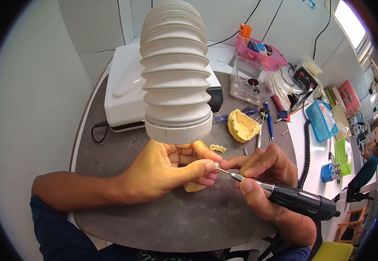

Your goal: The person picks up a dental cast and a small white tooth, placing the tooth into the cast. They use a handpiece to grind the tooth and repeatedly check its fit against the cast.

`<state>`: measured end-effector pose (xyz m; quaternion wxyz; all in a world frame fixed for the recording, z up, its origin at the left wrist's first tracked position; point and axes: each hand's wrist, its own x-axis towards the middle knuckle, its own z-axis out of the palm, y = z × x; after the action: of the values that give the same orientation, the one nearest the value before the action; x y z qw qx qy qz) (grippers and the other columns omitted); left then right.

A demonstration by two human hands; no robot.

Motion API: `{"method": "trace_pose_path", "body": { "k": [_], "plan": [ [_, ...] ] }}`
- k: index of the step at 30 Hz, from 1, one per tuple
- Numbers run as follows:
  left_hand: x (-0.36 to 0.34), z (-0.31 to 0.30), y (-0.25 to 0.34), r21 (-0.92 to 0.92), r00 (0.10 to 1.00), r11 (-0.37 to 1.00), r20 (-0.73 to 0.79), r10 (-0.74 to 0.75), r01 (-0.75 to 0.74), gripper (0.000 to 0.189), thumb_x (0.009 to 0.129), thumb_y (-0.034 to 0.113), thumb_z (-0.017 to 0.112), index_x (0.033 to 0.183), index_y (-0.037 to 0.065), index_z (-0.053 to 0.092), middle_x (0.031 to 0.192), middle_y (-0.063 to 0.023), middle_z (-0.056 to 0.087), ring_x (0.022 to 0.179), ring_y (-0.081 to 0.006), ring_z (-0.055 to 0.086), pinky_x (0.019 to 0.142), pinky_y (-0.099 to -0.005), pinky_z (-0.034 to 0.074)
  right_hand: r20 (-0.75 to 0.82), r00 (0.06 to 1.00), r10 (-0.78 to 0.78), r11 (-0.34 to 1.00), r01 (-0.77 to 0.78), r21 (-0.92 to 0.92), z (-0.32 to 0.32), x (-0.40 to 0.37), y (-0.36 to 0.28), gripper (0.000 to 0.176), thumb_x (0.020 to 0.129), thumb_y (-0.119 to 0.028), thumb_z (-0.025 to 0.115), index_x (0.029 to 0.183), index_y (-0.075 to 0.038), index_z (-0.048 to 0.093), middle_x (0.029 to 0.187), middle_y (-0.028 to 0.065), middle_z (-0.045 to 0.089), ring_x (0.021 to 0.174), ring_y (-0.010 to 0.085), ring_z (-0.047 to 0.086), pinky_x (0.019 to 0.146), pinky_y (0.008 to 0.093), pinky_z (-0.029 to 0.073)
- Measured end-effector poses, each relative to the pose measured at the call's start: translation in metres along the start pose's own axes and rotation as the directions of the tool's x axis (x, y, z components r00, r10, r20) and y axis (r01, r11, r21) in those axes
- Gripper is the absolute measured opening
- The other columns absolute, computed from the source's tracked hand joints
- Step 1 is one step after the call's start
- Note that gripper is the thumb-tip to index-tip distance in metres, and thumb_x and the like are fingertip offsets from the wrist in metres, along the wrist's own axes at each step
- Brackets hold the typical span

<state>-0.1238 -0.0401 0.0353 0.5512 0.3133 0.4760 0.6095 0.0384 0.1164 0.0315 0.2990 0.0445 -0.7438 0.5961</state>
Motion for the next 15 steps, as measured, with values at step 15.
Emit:
{"method": "trace_pose_path", "body": {
  "k": [15],
  "plan": [
    [0.0009, -0.0006, -0.0021, -0.023, 0.998, 0.998, 0.007, 0.060, -0.060, 0.015, 0.095, 0.001, 0.061, 0.108, -0.004, 0.057, 0.112, -0.0166, 0.064, 0.101, -0.0199, 0.067, 0.090, -0.0317, 0.059, 0.070, 0.997, 0.016, 0.992, -0.007, -0.125, -0.0013, -0.0031, -0.0068, 0.021, 0.083, -0.001, 0.067, 0.095, -0.003, 0.050, 0.080, 0.0095, 0.056, 0.096, 0.0293, 0.067, 0.092, 0.0432, 0.053]
  ]
}}
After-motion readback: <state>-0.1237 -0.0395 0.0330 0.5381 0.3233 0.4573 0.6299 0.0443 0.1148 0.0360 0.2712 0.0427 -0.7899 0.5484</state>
